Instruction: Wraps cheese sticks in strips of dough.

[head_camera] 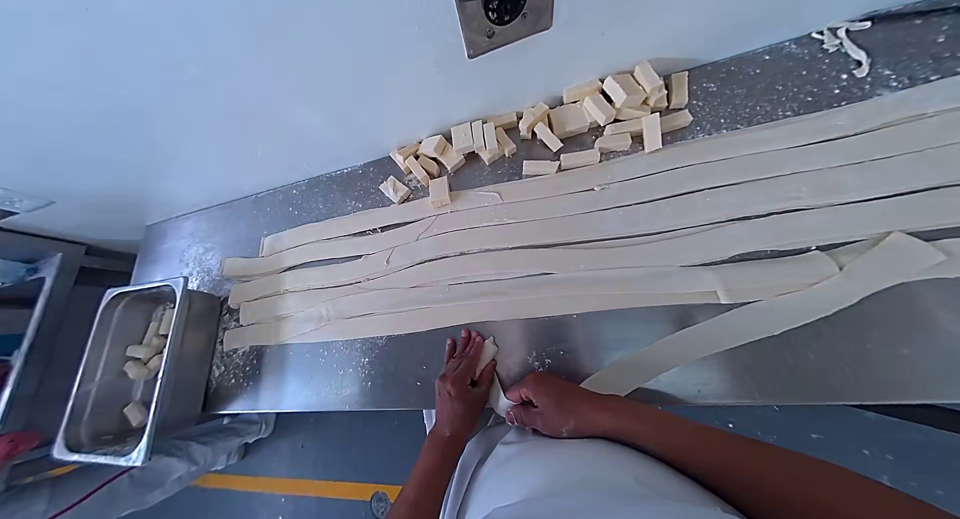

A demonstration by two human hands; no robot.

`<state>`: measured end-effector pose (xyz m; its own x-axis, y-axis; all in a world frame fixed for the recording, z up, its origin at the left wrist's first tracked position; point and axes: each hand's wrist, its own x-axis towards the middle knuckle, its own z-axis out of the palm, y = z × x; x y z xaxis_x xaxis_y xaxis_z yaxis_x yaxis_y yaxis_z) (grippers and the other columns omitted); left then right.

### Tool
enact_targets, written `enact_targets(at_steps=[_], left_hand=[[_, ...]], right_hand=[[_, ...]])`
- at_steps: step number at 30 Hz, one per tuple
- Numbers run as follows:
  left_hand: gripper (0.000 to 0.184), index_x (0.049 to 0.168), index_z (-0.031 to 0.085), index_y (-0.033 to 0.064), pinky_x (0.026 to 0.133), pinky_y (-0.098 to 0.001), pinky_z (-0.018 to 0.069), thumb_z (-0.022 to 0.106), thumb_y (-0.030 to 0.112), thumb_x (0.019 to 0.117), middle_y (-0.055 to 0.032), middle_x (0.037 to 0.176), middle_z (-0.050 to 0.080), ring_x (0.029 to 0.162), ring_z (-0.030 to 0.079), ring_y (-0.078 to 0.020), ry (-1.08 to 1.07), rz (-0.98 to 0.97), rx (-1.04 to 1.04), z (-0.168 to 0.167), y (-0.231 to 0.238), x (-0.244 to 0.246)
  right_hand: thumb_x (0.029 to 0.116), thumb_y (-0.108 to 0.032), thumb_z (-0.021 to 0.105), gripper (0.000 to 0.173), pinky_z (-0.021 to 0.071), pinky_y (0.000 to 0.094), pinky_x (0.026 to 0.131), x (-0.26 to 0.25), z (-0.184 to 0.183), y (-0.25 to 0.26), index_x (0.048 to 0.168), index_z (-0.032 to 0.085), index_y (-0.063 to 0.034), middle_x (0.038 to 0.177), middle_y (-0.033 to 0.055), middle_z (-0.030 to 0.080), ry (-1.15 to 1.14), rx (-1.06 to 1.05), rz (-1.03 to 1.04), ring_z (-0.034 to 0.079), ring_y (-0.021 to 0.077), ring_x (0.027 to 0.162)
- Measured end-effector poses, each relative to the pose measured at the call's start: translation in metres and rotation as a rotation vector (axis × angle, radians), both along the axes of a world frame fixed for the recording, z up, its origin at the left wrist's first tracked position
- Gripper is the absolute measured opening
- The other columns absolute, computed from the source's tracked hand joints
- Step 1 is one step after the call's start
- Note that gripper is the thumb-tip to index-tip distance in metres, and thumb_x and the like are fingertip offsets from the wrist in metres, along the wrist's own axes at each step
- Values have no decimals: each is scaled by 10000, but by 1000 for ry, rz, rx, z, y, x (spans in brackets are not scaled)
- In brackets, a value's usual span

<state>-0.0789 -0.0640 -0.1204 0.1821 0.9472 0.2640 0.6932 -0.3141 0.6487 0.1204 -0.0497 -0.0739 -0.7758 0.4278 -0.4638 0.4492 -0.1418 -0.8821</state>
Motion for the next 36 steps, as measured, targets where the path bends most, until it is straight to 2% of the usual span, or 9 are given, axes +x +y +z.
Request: enact_targets(at_steps=[3, 8, 12, 16, 21, 24, 26, 31, 36], left_hand=[[263, 1102, 744, -93, 1003, -572, 530, 646, 7, 879, -245, 1152, 728, 1116, 695, -438, 53, 44, 51, 1, 8, 3], [328, 1180, 696, -126, 1056, -596, 482, 498, -3, 949, -275, 1247, 681, 1186, 654, -455, 38, -101, -18, 7, -1, 1], [477, 1252, 635, -161, 1084, -648, 427, 637, 169, 907, -296, 1274, 660, 1226, 621, -477, 50, -18, -4, -2, 0, 8], [283, 1119, 733, -105, 966, -538, 561, 636, 16, 882, -255, 1152, 724, 1091, 709, -426, 48, 3, 28, 3, 9, 13], [315, 1167, 707, -117, 1056, -574, 487, 519, 5, 946, -287, 1262, 669, 1199, 642, -465, 25, -153, -29, 7, 4, 9], [342, 1200, 674, -147, 1088, -606, 444, 553, 48, 947, -300, 1279, 654, 1230, 623, -464, 0, -77, -58, 6, 4, 8], [462, 1253, 625, -174, 1113, -663, 377, 609, 154, 928, -326, 1322, 617, 1277, 574, -498, 40, -64, -49, 1, 1, 15], [267, 1093, 747, -90, 998, -526, 548, 641, 24, 876, -237, 1147, 732, 1110, 706, -409, 11, -62, -1, 0, 10, 19], [289, 1134, 734, -92, 1067, -575, 476, 550, -13, 926, -337, 1269, 641, 1219, 609, -514, -44, -106, -75, 9, -4, 21]], right_hand=[[1087, -249, 502, 342, 454, 365, 701, 0, 3, -1, 963, 641, 38, 797, 113, 587, -54, -48, -62, 556, 177, 713], [1086, -337, 496, 446, 363, 375, 629, 2, 5, 0, 796, 561, -5, 704, 63, 442, -70, 0, -89, 445, 182, 652], [1098, -302, 480, 420, 380, 331, 629, 2, 3, 1, 833, 588, 6, 723, 51, 498, -62, -76, -70, 460, 129, 643], [1106, -274, 465, 347, 401, 259, 602, 1, 2, 1, 959, 633, -8, 741, 3, 541, -70, -236, -166, 471, 63, 610], [1106, -296, 469, 316, 392, 208, 554, 3, 1, 7, 998, 628, -45, 744, -38, 561, -73, -344, -256, 472, 19, 572], [1116, -330, 431, 362, 405, 188, 542, 7, -5, 7, 1100, 666, -55, 733, -62, 579, -40, -407, -335, 480, 3, 552], [1118, -330, 423, 359, 403, 184, 530, 9, -4, 7, 1070, 653, -59, 717, -63, 573, -51, -422, -389, 478, 3, 538], [1121, -299, 421, 323, 394, 175, 512, 5, -3, 12, 1070, 632, -60, 681, -71, 537, -103, -440, -426, 469, -1, 516], [1120, -280, 423, 293, 386, 181, 510, 1, -3, 21, 1056, 600, -56, 703, -51, 524, -109, -422, -417, 462, 11, 523]])
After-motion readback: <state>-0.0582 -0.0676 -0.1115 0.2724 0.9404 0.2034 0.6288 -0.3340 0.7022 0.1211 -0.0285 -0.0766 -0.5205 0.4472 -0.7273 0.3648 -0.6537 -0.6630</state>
